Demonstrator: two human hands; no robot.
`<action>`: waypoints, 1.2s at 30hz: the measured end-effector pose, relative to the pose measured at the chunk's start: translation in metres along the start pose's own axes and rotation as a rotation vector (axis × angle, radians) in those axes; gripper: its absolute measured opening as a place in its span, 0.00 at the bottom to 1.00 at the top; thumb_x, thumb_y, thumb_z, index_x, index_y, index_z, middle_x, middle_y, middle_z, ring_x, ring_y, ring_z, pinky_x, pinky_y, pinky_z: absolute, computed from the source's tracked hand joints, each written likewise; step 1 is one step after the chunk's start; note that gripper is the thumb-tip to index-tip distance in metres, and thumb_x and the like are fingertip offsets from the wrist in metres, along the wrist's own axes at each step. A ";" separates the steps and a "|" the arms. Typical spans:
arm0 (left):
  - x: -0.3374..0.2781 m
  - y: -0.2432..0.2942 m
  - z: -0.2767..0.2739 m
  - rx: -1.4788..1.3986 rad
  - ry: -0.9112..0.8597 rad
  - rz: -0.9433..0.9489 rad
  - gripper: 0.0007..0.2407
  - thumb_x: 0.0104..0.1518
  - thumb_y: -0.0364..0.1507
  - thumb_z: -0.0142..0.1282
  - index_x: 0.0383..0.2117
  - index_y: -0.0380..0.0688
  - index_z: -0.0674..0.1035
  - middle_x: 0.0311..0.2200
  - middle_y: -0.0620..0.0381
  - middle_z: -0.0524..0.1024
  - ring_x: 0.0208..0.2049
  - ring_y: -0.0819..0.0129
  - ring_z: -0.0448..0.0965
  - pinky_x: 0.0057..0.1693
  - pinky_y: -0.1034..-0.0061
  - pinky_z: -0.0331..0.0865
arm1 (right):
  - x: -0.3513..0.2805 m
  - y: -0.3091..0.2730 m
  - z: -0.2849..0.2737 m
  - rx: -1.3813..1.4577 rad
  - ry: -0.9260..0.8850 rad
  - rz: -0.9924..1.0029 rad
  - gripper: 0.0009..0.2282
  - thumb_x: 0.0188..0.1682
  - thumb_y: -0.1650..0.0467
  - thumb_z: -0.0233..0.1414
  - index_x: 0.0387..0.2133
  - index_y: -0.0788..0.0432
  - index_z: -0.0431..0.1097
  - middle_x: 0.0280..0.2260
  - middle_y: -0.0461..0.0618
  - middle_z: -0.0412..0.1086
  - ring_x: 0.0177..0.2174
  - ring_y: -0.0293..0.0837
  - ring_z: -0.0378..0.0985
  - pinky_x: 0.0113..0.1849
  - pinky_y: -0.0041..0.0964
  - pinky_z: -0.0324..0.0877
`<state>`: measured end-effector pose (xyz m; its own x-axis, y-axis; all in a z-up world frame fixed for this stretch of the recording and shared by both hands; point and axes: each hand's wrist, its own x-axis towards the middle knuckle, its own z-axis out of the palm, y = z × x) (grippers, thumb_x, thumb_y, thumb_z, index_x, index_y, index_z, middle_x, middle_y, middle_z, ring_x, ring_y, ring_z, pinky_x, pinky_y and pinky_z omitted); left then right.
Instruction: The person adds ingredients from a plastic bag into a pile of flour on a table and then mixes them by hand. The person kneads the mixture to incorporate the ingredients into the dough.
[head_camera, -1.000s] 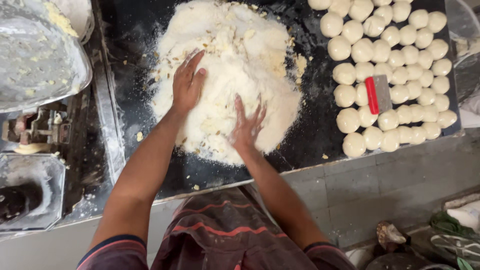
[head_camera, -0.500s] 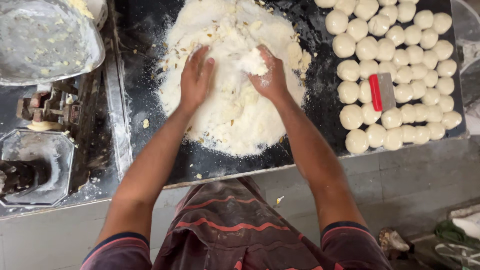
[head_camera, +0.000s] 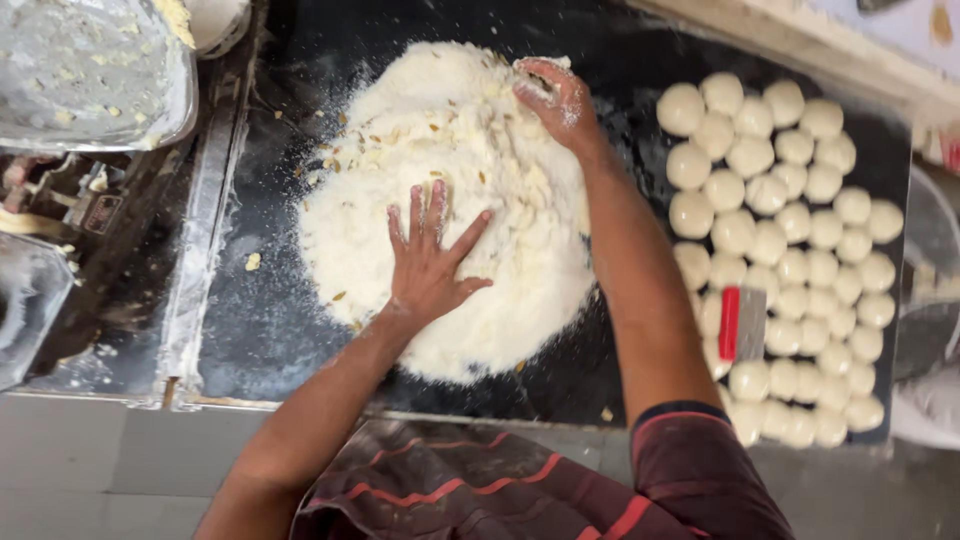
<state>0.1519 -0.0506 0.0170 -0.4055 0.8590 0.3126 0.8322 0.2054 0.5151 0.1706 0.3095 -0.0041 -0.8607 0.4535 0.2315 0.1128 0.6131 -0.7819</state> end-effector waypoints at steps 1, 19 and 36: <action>0.008 -0.001 0.001 0.022 -0.009 -0.018 0.46 0.37 0.52 0.73 0.68 0.73 0.59 0.71 0.34 0.39 0.71 0.35 0.34 0.66 0.27 0.35 | 0.010 0.019 0.009 0.105 -0.010 0.063 0.16 0.54 0.65 0.61 0.51 0.59 0.74 0.53 0.52 0.76 0.54 0.44 0.75 0.57 0.39 0.68; 0.070 -0.039 -0.027 0.054 -0.485 -0.158 0.36 0.45 0.19 0.63 0.66 0.59 0.67 0.63 0.41 0.68 0.54 0.51 0.76 0.57 0.60 0.74 | -0.060 -0.081 0.026 0.229 -0.408 0.357 0.38 0.37 0.65 0.70 0.62 0.56 0.59 0.57 0.57 0.71 0.52 0.49 0.78 0.54 0.42 0.75; 0.061 -0.102 -0.013 -0.382 -0.109 0.177 0.34 0.50 0.29 0.55 0.70 0.57 0.64 0.73 0.44 0.56 0.73 0.45 0.54 0.75 0.51 0.44 | -0.210 -0.182 0.140 -0.535 -0.260 0.698 0.53 0.32 0.54 0.72 0.68 0.29 0.38 0.68 0.76 0.29 0.66 0.76 0.20 0.54 0.84 0.46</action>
<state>0.0372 -0.0256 -0.0065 -0.2099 0.9139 0.3475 0.6773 -0.1204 0.7258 0.2614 0.0122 0.0091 -0.5883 0.7132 -0.3811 0.8081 0.5019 -0.3082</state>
